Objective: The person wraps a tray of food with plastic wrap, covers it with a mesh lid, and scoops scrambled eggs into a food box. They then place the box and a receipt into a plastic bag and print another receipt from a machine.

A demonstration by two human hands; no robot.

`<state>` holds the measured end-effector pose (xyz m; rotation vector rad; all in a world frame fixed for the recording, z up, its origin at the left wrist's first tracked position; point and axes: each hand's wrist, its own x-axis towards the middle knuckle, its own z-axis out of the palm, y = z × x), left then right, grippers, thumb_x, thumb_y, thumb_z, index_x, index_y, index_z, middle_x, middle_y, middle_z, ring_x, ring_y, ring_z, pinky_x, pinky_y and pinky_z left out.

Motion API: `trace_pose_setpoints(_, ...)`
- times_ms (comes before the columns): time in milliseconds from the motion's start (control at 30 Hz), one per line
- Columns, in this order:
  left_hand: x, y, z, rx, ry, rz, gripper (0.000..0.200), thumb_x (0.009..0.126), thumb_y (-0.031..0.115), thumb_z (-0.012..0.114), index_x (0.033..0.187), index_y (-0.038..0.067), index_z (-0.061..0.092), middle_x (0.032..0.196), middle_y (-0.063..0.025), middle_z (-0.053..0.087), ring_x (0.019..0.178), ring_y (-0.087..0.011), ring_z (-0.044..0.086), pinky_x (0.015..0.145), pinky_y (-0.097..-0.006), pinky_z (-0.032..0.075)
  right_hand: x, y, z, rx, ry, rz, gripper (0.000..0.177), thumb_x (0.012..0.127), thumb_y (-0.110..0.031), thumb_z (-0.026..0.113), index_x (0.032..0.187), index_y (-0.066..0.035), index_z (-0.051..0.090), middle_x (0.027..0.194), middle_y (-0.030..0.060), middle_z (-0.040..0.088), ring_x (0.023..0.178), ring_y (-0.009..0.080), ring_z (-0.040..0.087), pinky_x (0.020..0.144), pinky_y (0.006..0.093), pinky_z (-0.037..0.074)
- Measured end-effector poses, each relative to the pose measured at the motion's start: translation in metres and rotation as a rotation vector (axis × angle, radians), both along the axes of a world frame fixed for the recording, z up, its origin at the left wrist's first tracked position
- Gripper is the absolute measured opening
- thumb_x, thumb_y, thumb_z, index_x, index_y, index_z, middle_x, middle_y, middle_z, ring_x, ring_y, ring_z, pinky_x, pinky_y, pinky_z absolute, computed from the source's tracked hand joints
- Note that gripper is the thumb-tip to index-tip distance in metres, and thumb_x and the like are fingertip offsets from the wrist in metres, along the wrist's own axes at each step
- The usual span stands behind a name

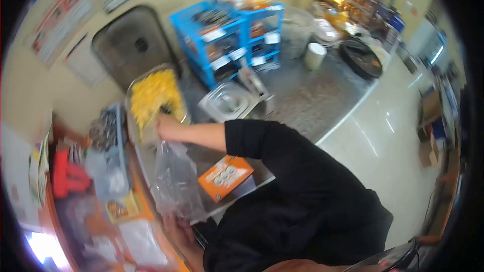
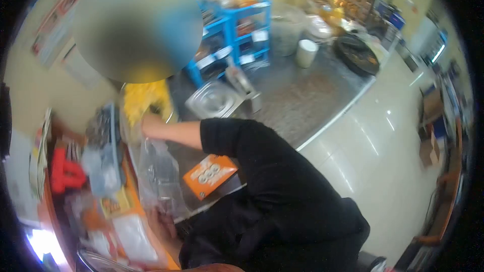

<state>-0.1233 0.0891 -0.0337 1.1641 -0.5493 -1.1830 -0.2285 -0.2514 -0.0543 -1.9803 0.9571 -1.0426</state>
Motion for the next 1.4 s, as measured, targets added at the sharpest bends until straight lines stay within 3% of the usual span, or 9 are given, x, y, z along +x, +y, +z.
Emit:
trace_pose_setpoints(333,-0.081,-0.08,0.005,0.13,0.185,0.02,0.063,0.092,0.05,0.042,0.137,0.007,0.037,0.139,-0.0129,0.041,0.123,-0.0268,0.046,0.103,-0.0413,0.035,-0.116,0.016,0.065,0.487,-0.29,0.231,0.02,0.087,-0.011,0.043,0.097,-0.003,0.058,0.069,0.0071,0.059,0.055,0.0152,0.056,0.044,0.0317,0.043)
trace_pose_setpoints(433,-0.071,-0.097,-0.014,-0.153,1.186,-0.419,0.044,0.093,0.036,0.047,0.125,0.005,0.05,0.125,-0.0085,0.054,0.113,-0.0223,0.052,0.097,-0.0393,0.04,-0.154,0.018,0.077,0.475,-0.273,0.224,0.019,0.087,-0.015,0.046,0.099,-0.006,0.058,0.074,0.0058,0.061,0.058,0.0144,0.057,0.046,0.0299,0.046)
trace_pose_setpoints(700,-0.089,-0.061,-0.047,0.094,0.627,0.055,0.036,0.093,0.031,0.053,0.118,0.004,0.051,0.112,-0.0138,0.06,0.102,-0.0266,0.058,0.088,-0.0422,0.049,-0.208,0.026,0.076,-0.206,0.073,-0.281,0.031,0.087,-0.02,0.061,0.112,-0.003,0.056,0.106,0.0133,0.062,0.096,0.0268,0.06,0.084,0.0358,0.047)
trace_pose_setpoints(833,-0.14,-0.04,-0.048,-0.057,0.428,0.199,0.031,0.089,0.023,0.06,0.112,0.002,0.054,0.104,-0.01,0.061,0.092,-0.0204,0.061,0.076,-0.03,0.052,-0.191,0.116,0.074,0.57,0.078,0.58,0.036,0.081,-0.019,0.069,0.113,-0.007,0.057,0.102,0.0022,0.064,0.093,0.0127,0.059,0.08,0.0304,0.048)
trace_pose_setpoints(1033,-0.185,-0.017,-0.037,0.262,0.397,0.134,0.034,0.085,0.024,0.06,0.113,0.006,0.057,0.099,-0.0074,0.062,0.085,-0.0183,0.06,0.074,-0.0311,0.049,-0.176,0.197,0.049,0.361,0.383,0.733,0.024,0.072,-0.018,0.072,0.077,-0.002,0.056,0.07,0.0072,0.057,0.066,0.019,0.054,0.062,0.0314,0.043)
trace_pose_setpoints(1133,-0.163,-0.008,-0.027,0.444,-1.374,-0.051,0.025,0.082,0.024,0.061,0.101,0.007,0.063,0.098,-0.0106,0.064,0.083,-0.0199,0.061,0.071,-0.0315,0.048,-0.175,0.188,0.036,0.16,0.273,0.705,0.02,0.07,-0.011,0.066,0.067,-0.001,0.049,0.064,0.0107,0.053,0.06,0.0241,0.052,0.056,0.0349,0.039)
trace_pose_setpoints(1167,-0.142,0.019,-0.058,0.06,-1.437,0.224,0.011,0.08,0.014,0.06,0.088,0.008,0.066,0.087,-0.0081,0.064,0.074,-0.0164,0.06,0.062,-0.0292,0.047,-0.173,0.178,0.032,-0.021,0.227,0.632,0.016,0.068,-0.008,0.063,0.066,-0.002,0.048,0.065,0.0135,0.053,0.059,0.0278,0.053,0.055,0.0375,0.039)
trace_pose_setpoints(1200,-0.135,0.028,-0.057,0.255,-0.527,0.539,0.008,0.075,0.001,0.06,0.076,0.009,0.062,0.07,-0.0005,0.057,0.063,-0.0111,0.053,0.053,-0.0262,0.041,-0.169,0.168,0.037,-0.055,0.188,0.551,0.014,0.066,-0.004,0.06,0.065,-0.002,0.046,0.063,0.013,0.049,0.056,0.0275,0.048,0.053,0.0365,0.038)
trace_pose_setpoints(1400,-0.05,0.102,-0.036,0.709,-0.934,0.943,0.022,0.069,-0.002,0.068,0.07,0.007,0.048,0.059,-0.001,0.047,0.059,-0.0151,0.049,0.058,-0.0292,0.042,-0.119,0.121,0.085,-0.071,0.092,0.615,0.029,0.062,0.008,0.054,0.062,-0.003,0.027,0.059,0.0052,0.028,0.056,0.015,0.03,0.052,0.0264,0.025)
